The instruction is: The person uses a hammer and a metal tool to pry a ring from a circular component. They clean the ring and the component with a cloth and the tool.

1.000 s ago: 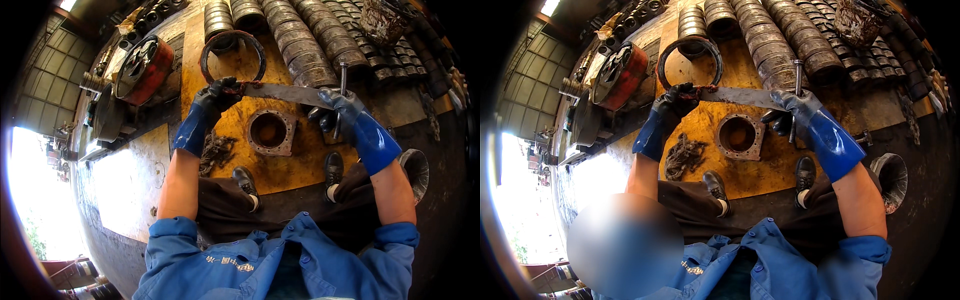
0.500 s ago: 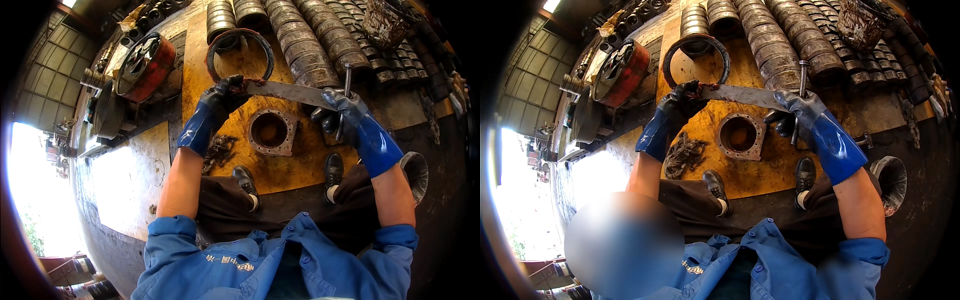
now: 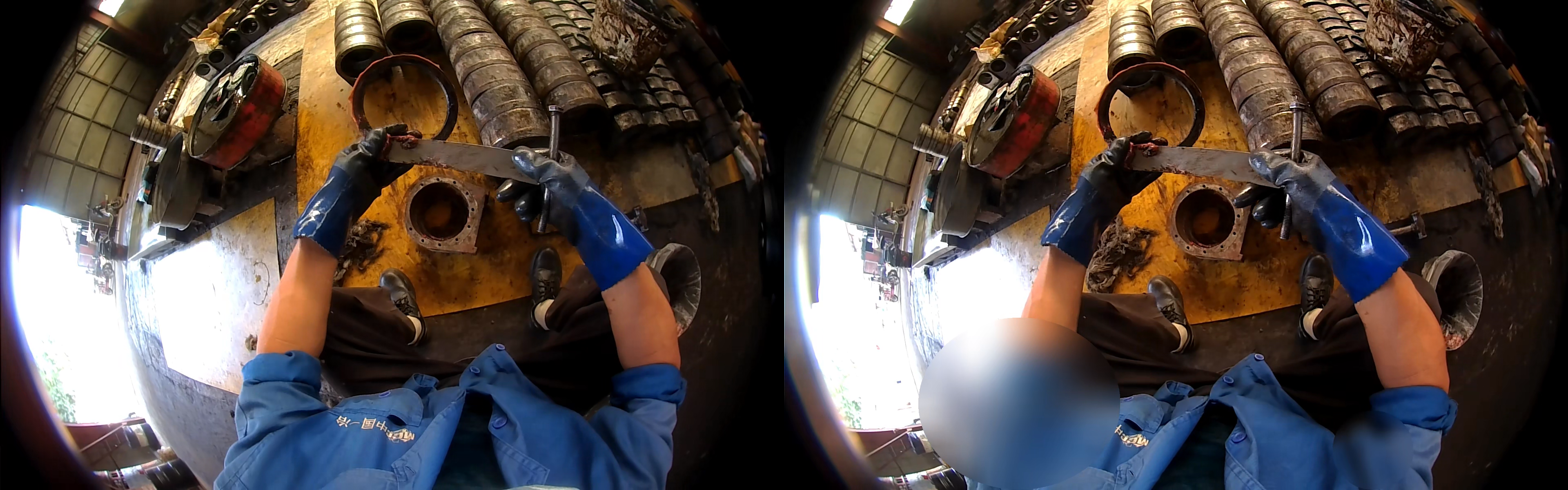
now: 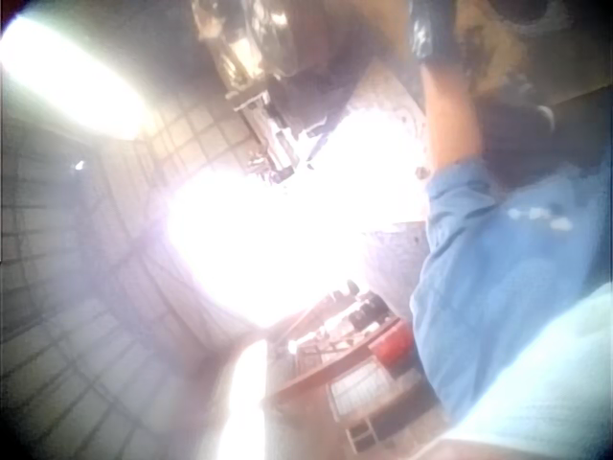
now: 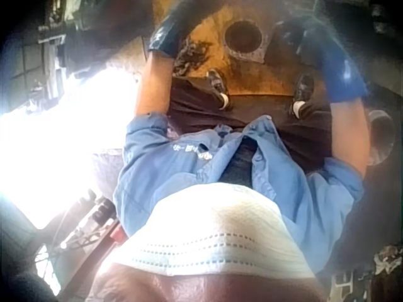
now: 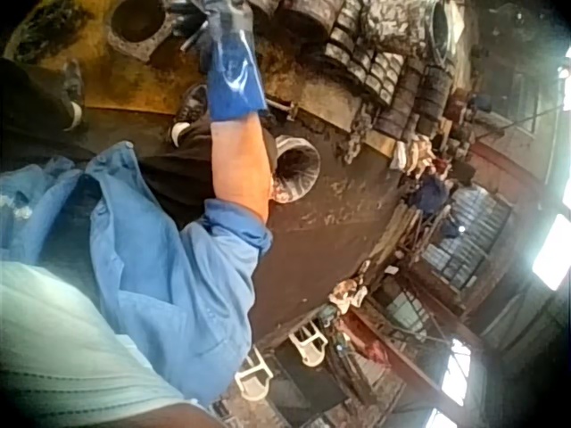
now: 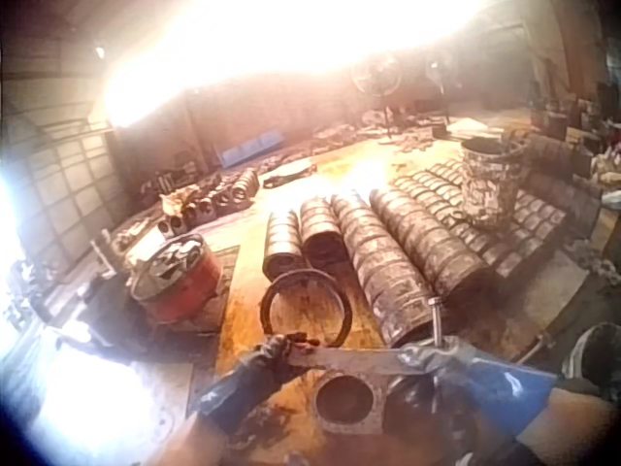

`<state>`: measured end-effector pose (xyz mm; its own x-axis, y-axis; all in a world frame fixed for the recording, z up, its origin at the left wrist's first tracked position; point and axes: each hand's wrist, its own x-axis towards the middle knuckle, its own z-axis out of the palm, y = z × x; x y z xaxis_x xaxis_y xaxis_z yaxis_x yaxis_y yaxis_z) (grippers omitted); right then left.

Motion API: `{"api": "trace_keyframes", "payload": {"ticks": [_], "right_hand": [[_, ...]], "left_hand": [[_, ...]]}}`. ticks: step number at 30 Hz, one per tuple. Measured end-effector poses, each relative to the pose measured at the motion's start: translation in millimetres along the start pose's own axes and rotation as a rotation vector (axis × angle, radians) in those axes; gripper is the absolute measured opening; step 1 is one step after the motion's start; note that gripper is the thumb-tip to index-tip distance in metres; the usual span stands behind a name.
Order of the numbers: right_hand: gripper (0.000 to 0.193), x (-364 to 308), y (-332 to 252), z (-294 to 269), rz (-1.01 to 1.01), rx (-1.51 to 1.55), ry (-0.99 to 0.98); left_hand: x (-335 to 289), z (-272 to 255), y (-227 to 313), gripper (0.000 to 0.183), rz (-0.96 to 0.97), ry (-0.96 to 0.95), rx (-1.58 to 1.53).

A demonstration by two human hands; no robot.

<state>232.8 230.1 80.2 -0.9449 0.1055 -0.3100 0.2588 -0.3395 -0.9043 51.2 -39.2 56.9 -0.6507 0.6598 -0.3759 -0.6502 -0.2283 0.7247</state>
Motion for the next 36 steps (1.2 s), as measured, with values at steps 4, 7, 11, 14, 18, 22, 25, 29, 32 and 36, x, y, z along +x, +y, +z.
{"api": "trace_keyframes", "payload": {"ticks": [4,7,11,14,18,22,25,29,32,36], "right_hand": [[0.034,-3,-3,5,-0.01,0.028,0.012],[0.035,-8,-9,4,-0.013,0.087,0.074],[0.035,-12,-22,2,-0.012,0.188,0.204],[0.031,-10,-32,4,0.046,0.27,0.331],[0.025,-3,-25,-15,0.052,0.295,0.309],[0.025,-3,-25,-14,0.136,0.301,0.364],[0.026,-12,-35,-15,0.163,0.284,0.388],[0.03,-13,-34,-11,0.136,0.291,0.364],[0.029,-17,-35,-13,0.094,0.296,0.351],[0.025,-9,-30,-2,0.089,0.234,0.288]], "left_hand": [[1,-15,2,0.033,0.219,-0.082,0.381],[5,-14,7,0.036,0.203,-0.09,0.129],[4,-16,13,0.038,0.178,-0.052,-0.071],[2,-27,18,0.039,0.189,-0.127,-0.103],[1,-28,20,0.038,0.239,-0.101,-0.144],[-5,-28,22,0.038,0.259,-0.132,-0.182],[-3,-20,21,0.038,0.25,-0.127,-0.144],[-14,-18,18,0.035,0.248,-0.154,0.057],[-11,-19,16,0.035,0.185,-0.239,0.26],[-24,-22,16,0.034,0.199,-0.203,0.38]]}}
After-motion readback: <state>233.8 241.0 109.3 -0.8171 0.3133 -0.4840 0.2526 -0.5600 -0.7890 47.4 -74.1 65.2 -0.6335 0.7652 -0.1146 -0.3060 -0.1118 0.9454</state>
